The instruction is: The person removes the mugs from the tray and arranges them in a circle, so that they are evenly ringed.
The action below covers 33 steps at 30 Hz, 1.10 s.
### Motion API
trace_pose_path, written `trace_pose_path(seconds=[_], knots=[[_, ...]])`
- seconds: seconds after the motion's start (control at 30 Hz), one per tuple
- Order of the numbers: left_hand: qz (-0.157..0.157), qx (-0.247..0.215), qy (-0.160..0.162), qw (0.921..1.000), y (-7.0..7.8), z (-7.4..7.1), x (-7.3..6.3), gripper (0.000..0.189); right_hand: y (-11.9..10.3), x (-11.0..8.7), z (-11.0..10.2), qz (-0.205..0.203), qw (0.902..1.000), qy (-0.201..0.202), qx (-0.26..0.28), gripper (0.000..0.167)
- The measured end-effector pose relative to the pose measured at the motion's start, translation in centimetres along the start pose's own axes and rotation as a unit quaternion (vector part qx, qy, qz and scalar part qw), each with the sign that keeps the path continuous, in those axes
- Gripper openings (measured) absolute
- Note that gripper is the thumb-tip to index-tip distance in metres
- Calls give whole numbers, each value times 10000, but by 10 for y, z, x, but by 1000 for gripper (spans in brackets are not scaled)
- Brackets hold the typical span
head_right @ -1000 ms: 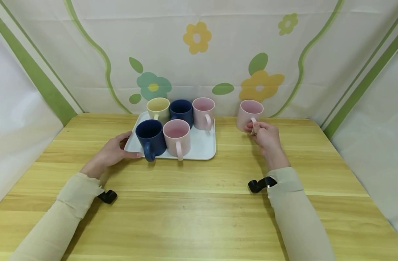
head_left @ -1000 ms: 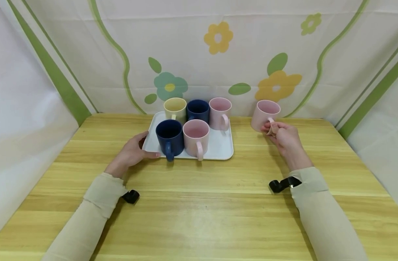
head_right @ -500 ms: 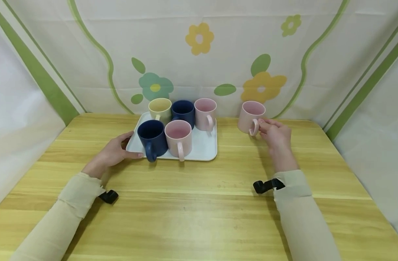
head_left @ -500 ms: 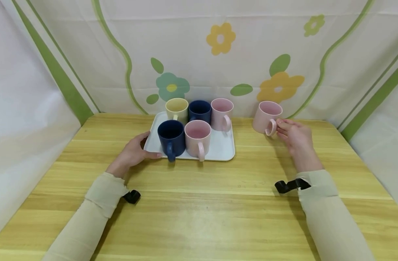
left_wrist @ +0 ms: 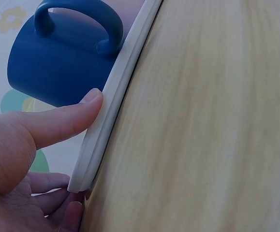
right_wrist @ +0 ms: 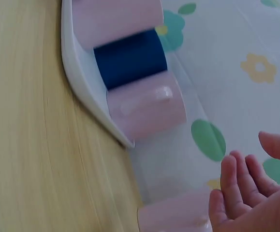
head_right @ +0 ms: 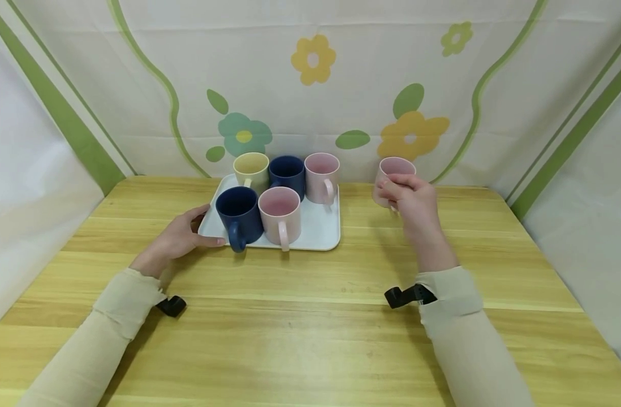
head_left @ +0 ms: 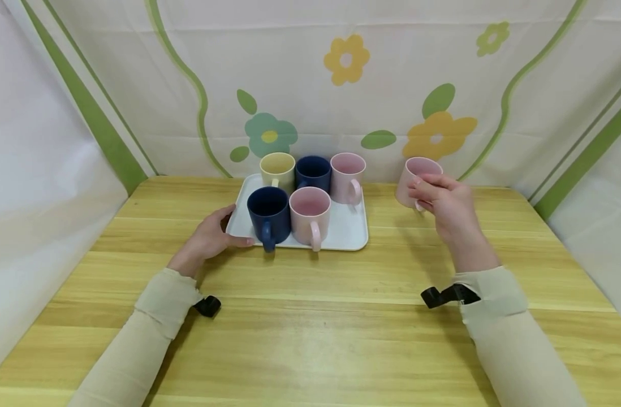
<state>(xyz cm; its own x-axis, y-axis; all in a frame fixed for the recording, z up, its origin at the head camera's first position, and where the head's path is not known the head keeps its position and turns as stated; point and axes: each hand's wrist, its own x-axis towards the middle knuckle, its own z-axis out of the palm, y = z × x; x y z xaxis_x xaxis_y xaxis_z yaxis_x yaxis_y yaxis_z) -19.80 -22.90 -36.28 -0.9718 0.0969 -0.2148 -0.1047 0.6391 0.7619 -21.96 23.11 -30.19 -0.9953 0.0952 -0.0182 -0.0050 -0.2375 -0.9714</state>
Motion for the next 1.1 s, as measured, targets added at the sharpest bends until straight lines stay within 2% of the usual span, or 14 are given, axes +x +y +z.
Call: trace_pose_path(seconds=[0.23,0.47,0.7,0.93,1.1], knots=[[-33,-32,-2,10000,-1,0,0,116,2,-15,28,242,9934,-906,-656,6],[-79,-11,4,10000,-2,-1,1,114,16,-24,50,380,9816,-1535,-1066,7],[-71,-19,-8,10000,0,-1,1,115,28,-28,64,658,9756,-1840,-1003,28],[-87,-11,-8,10000,0,-1,0,114,40,-32,76,916,9676,-2054,-1148,21],[-30,-5,-8,10000,-1,-1,0,114,48,-38,86,1037,9635,-2213,-1096,25]])
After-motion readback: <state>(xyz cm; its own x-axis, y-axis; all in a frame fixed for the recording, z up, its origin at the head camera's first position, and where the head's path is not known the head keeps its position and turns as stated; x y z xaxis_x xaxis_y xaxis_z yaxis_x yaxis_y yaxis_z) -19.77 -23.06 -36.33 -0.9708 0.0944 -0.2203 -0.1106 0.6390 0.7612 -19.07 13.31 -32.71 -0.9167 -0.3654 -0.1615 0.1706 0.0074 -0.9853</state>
